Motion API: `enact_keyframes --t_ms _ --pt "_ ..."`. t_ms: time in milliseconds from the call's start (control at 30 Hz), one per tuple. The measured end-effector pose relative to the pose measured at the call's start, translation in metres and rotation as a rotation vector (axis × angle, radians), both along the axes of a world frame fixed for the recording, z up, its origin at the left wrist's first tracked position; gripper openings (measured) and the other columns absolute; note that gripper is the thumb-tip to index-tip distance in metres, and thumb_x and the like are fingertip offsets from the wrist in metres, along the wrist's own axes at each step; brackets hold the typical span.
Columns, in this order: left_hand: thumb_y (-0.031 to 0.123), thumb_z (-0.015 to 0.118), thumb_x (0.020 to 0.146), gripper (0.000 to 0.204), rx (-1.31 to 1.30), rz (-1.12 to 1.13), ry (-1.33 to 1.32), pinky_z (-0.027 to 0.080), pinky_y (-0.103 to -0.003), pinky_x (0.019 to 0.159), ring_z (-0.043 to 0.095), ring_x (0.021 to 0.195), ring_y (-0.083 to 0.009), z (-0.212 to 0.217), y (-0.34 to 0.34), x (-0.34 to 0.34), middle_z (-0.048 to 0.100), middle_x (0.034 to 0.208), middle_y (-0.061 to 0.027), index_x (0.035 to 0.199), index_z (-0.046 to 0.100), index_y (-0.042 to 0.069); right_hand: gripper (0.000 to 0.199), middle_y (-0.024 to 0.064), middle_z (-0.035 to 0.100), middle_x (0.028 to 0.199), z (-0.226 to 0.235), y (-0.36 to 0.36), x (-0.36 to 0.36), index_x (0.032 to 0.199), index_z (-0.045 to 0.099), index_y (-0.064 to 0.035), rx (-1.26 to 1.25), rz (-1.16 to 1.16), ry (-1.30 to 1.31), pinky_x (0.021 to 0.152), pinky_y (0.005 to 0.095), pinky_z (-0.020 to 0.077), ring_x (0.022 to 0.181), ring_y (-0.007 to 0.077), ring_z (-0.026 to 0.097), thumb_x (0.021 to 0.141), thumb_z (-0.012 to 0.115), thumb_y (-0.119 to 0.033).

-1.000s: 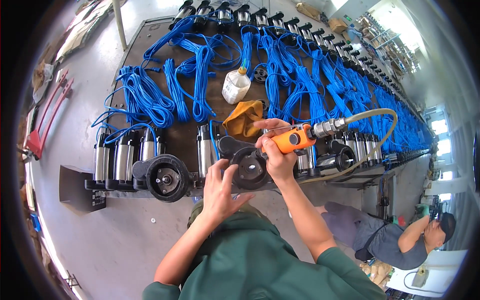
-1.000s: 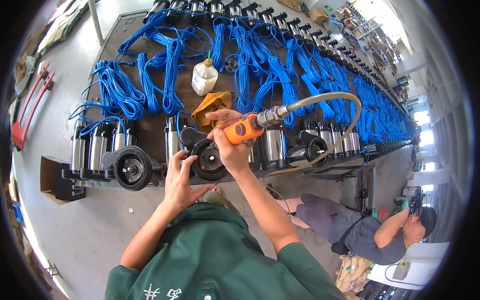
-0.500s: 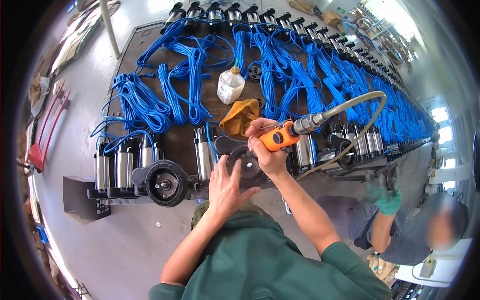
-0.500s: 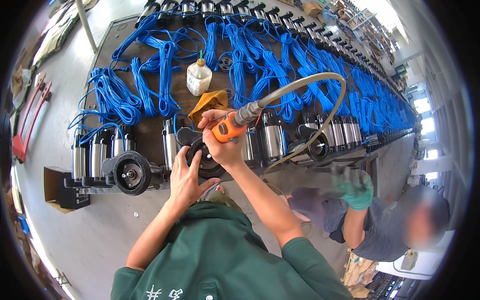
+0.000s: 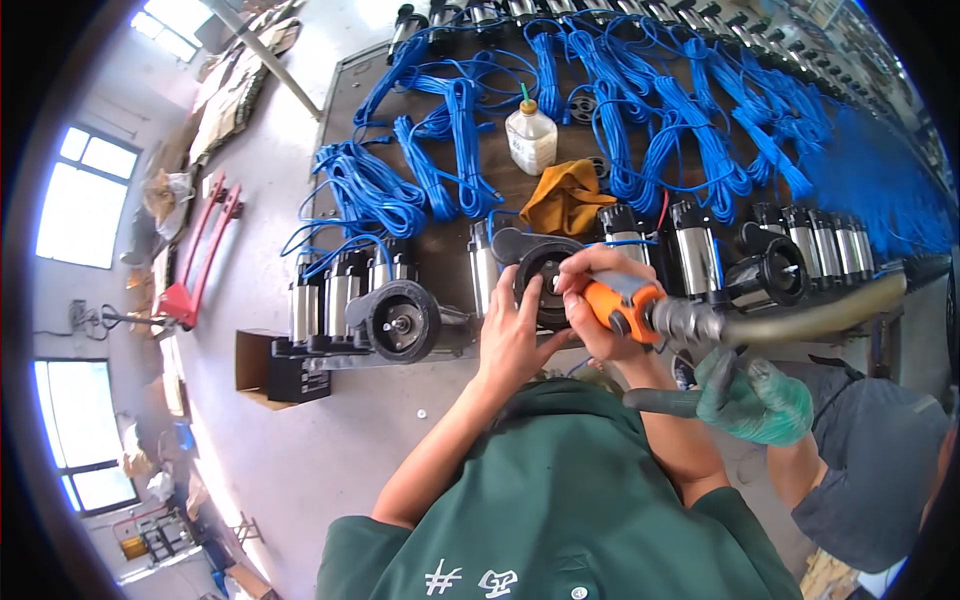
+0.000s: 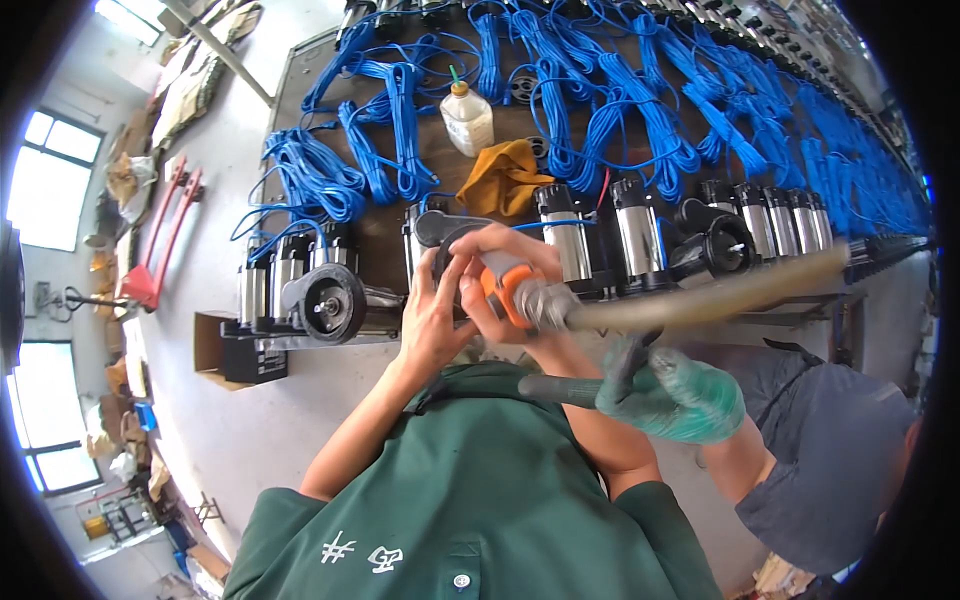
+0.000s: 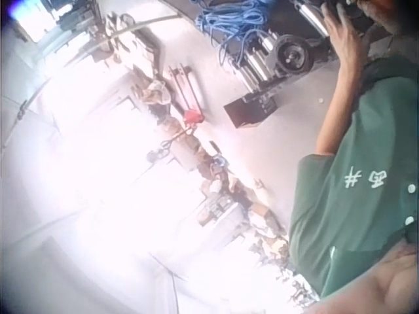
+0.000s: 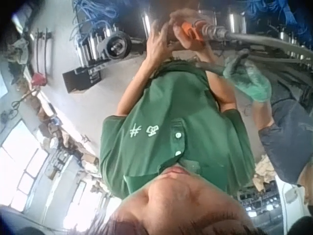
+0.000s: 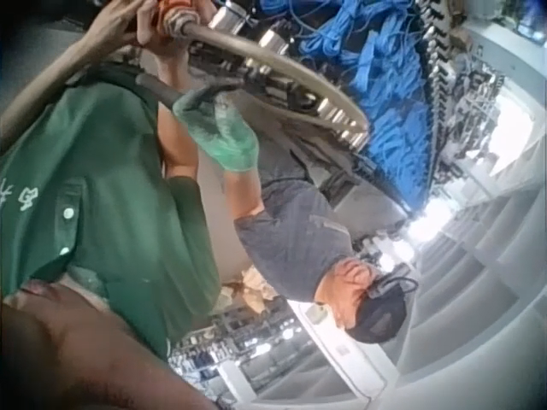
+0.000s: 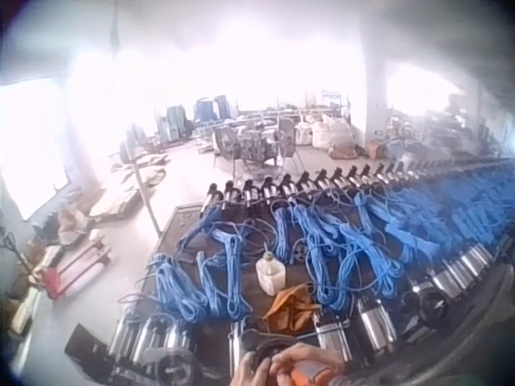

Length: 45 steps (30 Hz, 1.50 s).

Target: The person assembles water pumps by applying oil to components with a small bottle, wiping parts with a cloth, and tightening bolts using a pneumatic screwdriver.

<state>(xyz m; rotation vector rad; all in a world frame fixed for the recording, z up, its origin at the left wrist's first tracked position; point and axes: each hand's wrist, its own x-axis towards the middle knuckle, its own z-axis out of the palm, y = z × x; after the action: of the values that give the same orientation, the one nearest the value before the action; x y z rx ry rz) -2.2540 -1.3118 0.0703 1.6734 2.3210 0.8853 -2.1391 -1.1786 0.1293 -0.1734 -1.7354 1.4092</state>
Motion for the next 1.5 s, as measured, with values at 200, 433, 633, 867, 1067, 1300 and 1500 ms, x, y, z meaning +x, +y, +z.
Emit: enact_keyframes --t_ms 200,433,633,867,1067,1300,1500 --pt "0.034 0.091 0.075 0.091 0.008 0.077 0.042 0.047 -0.054 0.108 0.047 0.134 -0.0527 -0.005 -0.012 0.017 0.036 0.152 -0.0319 0.15 0.047 0.006 0.032 0.0074 0.068 0.099 -0.027 0.014 -0.014 0.12 0.063 0.0017 -0.178 0.069 0.081 0.08 0.0246 0.0532 0.086 0.0099 0.064 0.088 0.067 0.004" --pt "0.034 0.089 0.078 0.084 -0.006 0.123 0.075 0.048 -0.053 0.107 0.048 0.134 -0.0502 0.003 -0.003 0.033 0.037 0.153 -0.0302 0.147 0.05 0.007 0.026 0.0064 0.071 0.086 -0.007 0.026 -0.01 0.107 0.071 0.0011 -0.219 0.068 0.097 0.073 0.0271 0.0562 0.079 0.0116 0.068 0.082 0.067 0.003" --pt "0.031 0.086 0.083 0.082 -0.047 0.2 0.04 0.049 -0.053 0.104 0.049 0.132 -0.0503 0.006 -0.008 0.052 0.036 0.153 -0.0309 0.151 0.046 0.01 0.025 0.0046 0.07 0.083 -0.021 0.028 -0.013 0.106 0.071 0.0 -0.128 0.067 0.088 0.072 0.0277 0.0556 0.075 0.0108 0.067 0.081 0.069 0.0" --pt "0.027 0.083 0.086 0.081 -0.044 0.223 0.071 0.047 -0.051 0.106 0.049 0.132 -0.0503 0.006 -0.014 0.059 0.037 0.15 -0.0326 0.153 0.043 0.008 0.023 0.0038 0.07 0.082 -0.018 0.026 -0.012 0.102 0.071 -0.0013 -0.117 0.067 0.085 0.072 0.0276 0.0543 0.075 0.0107 0.067 0.08 0.069 0.0" --pt "0.021 0.08 0.086 0.077 -0.065 0.245 -0.003 0.047 -0.051 0.106 0.049 0.131 -0.0521 0.01 -0.019 0.063 0.042 0.147 -0.034 0.153 0.043 0.008 0.022 0.004 0.07 0.081 -0.017 0.025 -0.014 0.102 0.071 -0.0011 -0.125 0.069 0.08 0.073 0.0275 0.0545 0.075 0.011 0.067 0.079 0.069 0.0" --pt "0.019 0.079 0.086 0.076 -0.049 0.233 -0.016 0.048 -0.051 0.105 0.052 0.129 -0.0514 0.008 -0.021 0.061 0.043 0.145 -0.0331 0.153 0.043 0.008 0.022 0.004 0.07 0.08 -0.015 0.024 -0.015 0.102 0.071 -0.0009 -0.16 0.065 0.071 0.073 0.0275 0.0549 0.075 0.011 0.068 0.079 0.07 -0.001" --pt "0.017 0.078 0.086 0.075 -0.049 0.213 -0.024 0.048 -0.049 0.105 0.052 0.127 -0.0502 0.014 -0.021 0.059 0.044 0.145 -0.0312 0.153 0.044 0.011 0.023 0.004 0.07 0.081 -0.014 0.025 -0.013 0.102 0.071 -0.0015 -0.126 0.042 0.044 0.072 0.027 0.0549 0.075 0.0111 0.068 0.079 0.07 -0.002"
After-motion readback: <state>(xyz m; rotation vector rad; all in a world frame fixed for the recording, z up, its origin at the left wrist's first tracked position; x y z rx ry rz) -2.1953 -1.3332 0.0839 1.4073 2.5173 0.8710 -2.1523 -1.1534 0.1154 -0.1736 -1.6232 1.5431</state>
